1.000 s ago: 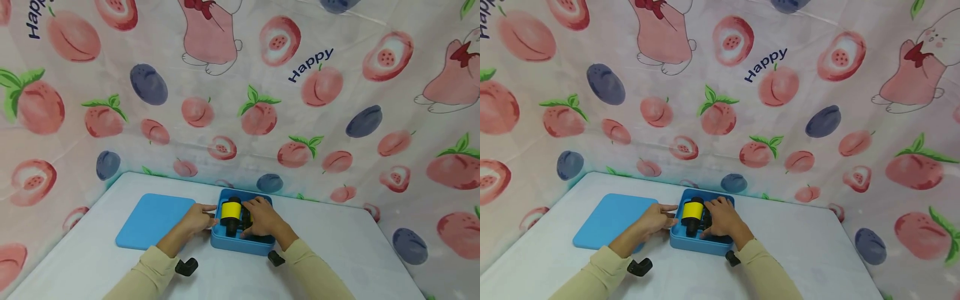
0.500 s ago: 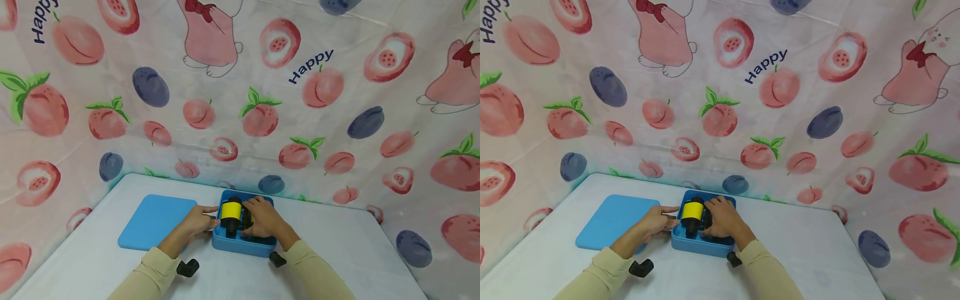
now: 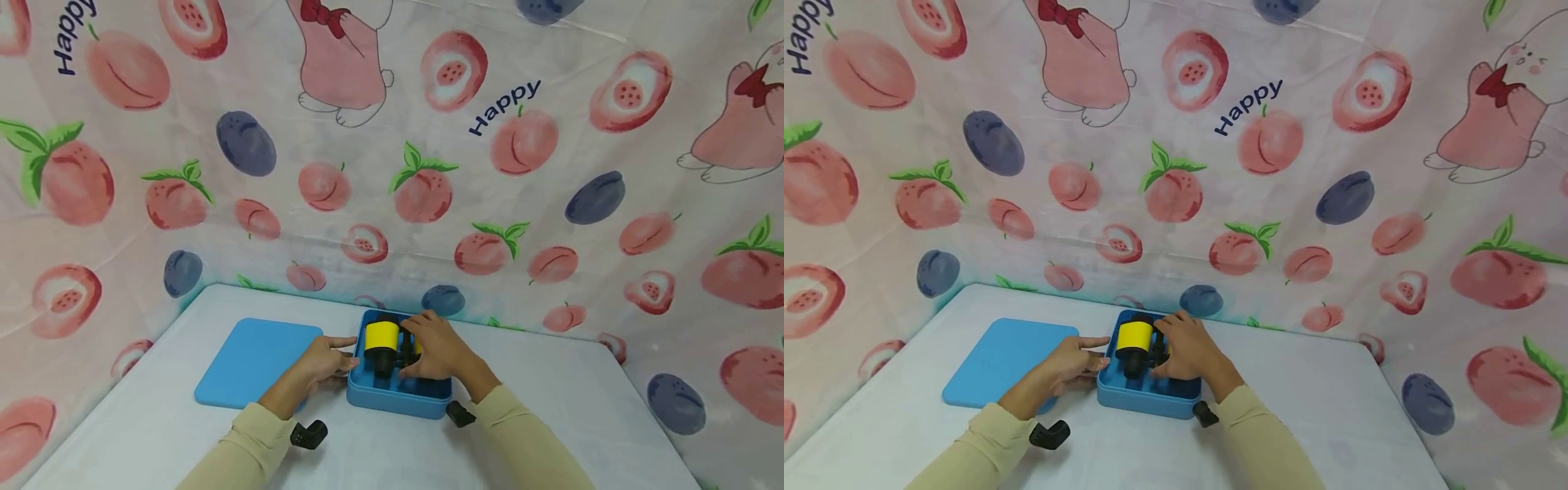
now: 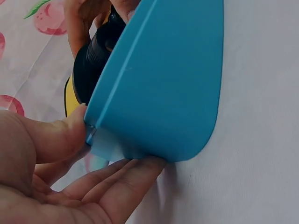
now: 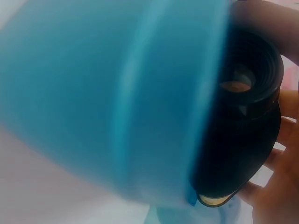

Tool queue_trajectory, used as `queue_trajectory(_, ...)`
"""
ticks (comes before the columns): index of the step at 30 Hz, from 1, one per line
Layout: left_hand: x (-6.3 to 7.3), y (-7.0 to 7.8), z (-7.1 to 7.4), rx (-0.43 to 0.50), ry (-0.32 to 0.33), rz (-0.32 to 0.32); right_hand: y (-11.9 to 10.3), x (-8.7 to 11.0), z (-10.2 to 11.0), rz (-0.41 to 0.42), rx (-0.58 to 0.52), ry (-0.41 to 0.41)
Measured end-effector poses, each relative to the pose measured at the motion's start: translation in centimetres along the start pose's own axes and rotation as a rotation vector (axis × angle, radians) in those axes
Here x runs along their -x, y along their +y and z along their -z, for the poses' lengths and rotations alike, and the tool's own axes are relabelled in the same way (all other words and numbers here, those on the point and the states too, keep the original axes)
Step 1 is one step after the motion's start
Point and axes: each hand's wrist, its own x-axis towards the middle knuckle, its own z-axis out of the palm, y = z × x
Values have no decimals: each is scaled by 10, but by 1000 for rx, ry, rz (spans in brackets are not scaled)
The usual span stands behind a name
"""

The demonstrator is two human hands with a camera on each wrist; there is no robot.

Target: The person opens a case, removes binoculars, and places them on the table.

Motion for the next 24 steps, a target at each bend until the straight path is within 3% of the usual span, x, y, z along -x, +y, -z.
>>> queue_trajectory(8, -2, -2, 2, 58, -10, 28, 3, 10, 16, -2, -15, -6)
queue_trajectory(24, -2, -2, 3, 58, -14, 34, 11, 32, 35, -23, -28, 2)
